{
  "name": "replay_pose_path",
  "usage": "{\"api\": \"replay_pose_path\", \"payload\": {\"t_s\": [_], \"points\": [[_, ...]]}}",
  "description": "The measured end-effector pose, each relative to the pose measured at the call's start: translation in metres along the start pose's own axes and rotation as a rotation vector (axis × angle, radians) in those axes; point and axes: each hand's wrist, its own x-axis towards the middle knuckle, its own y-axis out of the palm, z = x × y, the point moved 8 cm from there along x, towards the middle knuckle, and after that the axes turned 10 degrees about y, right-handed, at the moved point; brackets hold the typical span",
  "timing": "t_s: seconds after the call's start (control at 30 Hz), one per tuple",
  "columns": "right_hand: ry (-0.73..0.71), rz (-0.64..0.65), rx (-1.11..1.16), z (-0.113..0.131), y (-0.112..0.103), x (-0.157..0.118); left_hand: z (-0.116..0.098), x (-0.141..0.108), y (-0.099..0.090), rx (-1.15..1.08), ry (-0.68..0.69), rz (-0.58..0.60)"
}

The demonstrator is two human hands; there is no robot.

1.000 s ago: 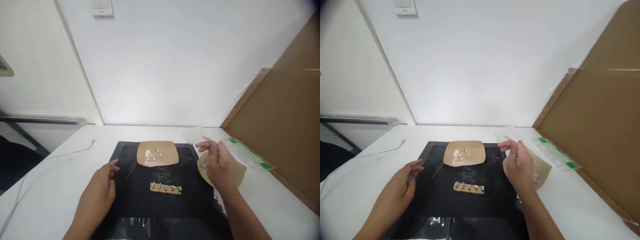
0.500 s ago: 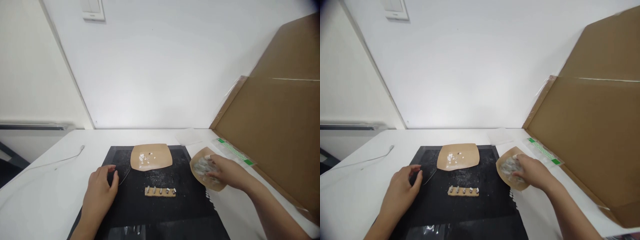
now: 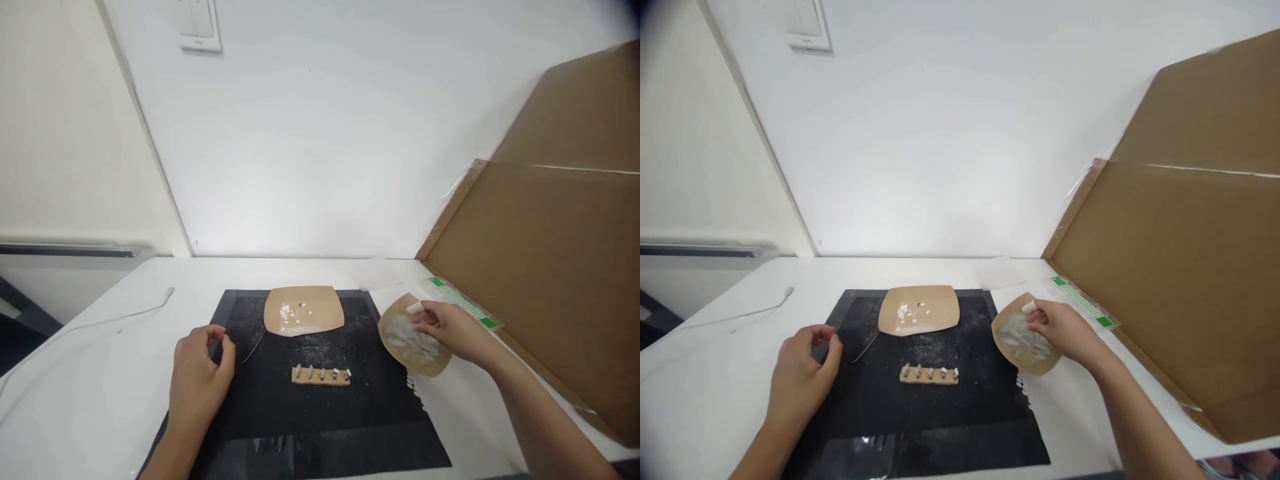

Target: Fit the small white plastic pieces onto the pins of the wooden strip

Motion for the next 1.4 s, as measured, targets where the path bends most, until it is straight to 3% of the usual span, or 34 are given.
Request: {"api": "replay_pose_path", "payload": {"t_s": [0.1,0.3,1.17,1.4], "points": [[-0.022,0.078,0.085,0.002,0.0,0.001,0.0,-0.001,-0.001,-0.009,-0.01,-0.013],[0.029,0.09,0.163,-0.004,-0.003,0.003,0.001,-0.002,-0.001,-0.025,-0.003,-0.014],[0.056,-0.01,0.144,-0.003,-0.01,0.007,0.003,-0.004,-0.001,-0.061,-0.016,-0.013],[0.079,-0.097,0.07,-0.008,-0.011,0.01,0.005,-0.004,-0.001,-0.063,-0.015,-0.024]]}}
